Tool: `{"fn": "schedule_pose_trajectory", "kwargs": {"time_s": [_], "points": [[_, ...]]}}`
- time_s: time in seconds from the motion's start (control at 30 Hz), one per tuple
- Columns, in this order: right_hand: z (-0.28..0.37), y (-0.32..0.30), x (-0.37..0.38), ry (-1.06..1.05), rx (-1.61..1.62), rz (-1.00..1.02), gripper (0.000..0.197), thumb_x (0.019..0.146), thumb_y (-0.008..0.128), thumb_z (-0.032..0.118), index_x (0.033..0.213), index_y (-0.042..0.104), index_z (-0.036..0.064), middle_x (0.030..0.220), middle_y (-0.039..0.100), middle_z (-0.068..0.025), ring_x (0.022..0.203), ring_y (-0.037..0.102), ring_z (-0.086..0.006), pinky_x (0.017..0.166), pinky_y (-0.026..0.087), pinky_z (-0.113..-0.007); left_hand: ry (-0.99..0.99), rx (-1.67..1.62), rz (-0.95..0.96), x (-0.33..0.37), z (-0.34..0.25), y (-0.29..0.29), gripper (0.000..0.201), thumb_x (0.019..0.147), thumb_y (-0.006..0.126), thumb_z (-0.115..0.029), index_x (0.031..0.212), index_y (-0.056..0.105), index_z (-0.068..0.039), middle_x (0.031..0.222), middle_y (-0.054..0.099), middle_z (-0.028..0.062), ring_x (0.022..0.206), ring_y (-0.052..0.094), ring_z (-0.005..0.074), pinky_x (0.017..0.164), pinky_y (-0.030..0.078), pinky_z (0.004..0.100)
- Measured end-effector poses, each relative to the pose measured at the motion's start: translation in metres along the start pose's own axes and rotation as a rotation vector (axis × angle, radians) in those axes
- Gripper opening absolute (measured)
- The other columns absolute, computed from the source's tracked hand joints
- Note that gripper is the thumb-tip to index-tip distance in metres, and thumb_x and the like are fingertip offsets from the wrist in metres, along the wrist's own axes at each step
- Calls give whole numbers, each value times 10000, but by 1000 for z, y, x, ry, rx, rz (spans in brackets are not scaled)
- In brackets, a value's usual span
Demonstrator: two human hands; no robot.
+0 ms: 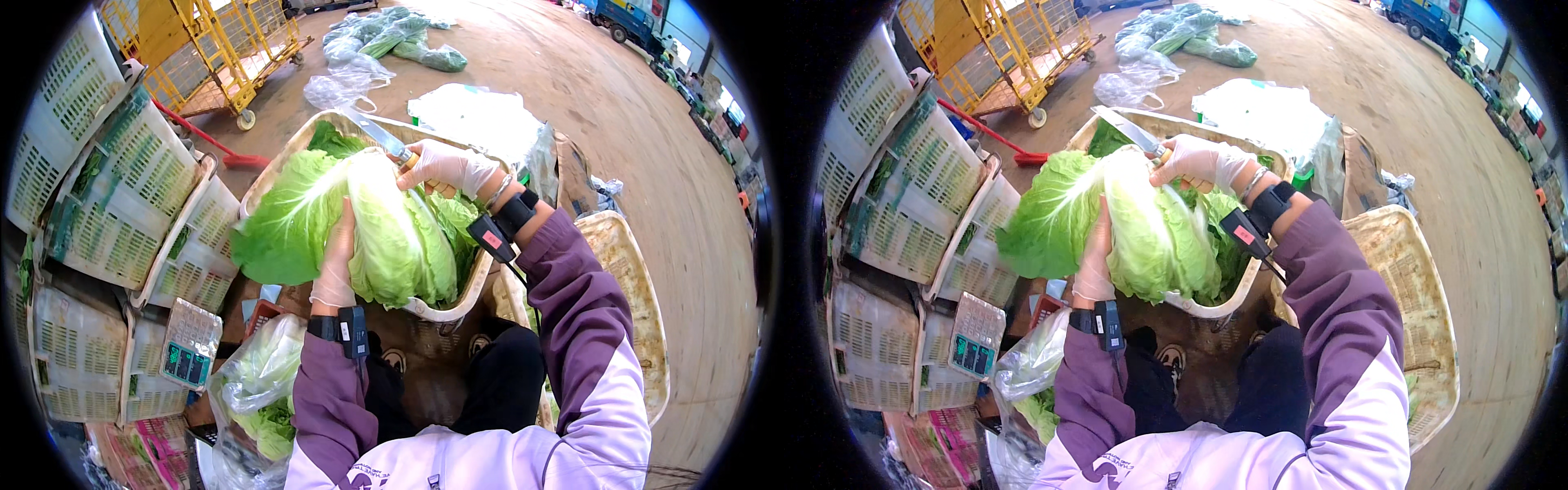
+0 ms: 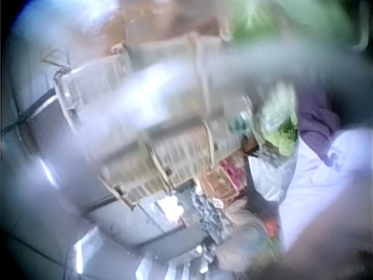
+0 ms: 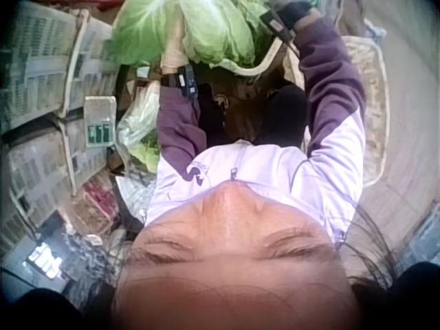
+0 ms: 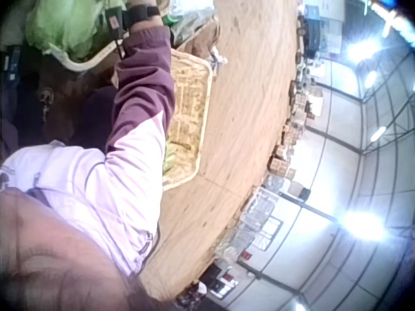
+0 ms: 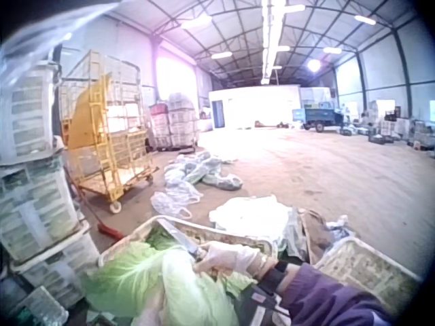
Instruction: The person trims the base and outer leaves of napa cabbages using a knife, places the trimmed cabbages into plastic bags, weighs the bags on an electronic scale, and ties the bags closed.
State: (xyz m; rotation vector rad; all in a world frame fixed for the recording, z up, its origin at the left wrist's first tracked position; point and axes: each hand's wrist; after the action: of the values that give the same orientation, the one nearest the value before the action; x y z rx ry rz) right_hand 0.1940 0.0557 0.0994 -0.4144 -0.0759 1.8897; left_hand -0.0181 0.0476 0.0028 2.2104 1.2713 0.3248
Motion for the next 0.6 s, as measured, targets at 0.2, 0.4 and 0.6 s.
{"fn": "schedule_pose_trajectory", "kwargs": {"time_s": [0.2, 0.4, 0.6], "points": [[10, 7, -4, -37, -383, 56, 318, 729, 687, 210, 1027, 633, 110, 664, 567, 9, 508, 491, -68, 394, 368, -236, 109, 204, 177, 0, 20, -17, 779, 810, 593, -554, 1321, 371, -9, 1269, 484, 92, 1133, 487, 194, 970, 391, 344], [-10, -35, 31, -347, -723, -332, 281, 702, 659, 232, 932, 676, 72, 673, 646, -115, 583, 606, -214, 587, 495, -334, -180, -54, 157, -22, 12, 9, 746, 722, 688, -460, 1254, 450, 6, 1120, 585, 144, 971, 596, 242, 879, 473, 370], [-25, -10, 28, -482, -794, -655, 345, 766, 674, 344, 983, 660, 76, 737, 644, -97, 714, 635, -274, 682, 490, -373, -170, -285, 190, -12, 20, 2, 677, 747, 659, -426, 1231, 462, 4, 1107, 587, 161, 950, 606, 250, 867, 489, 375]]}}
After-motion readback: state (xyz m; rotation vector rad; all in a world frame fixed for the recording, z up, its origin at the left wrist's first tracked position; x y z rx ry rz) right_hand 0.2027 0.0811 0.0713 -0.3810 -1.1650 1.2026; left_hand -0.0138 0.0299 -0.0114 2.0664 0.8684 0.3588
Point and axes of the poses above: each hand's wrist, its own x-axis towards the middle knuckle, its own y-axis out of the palm, z = x × y
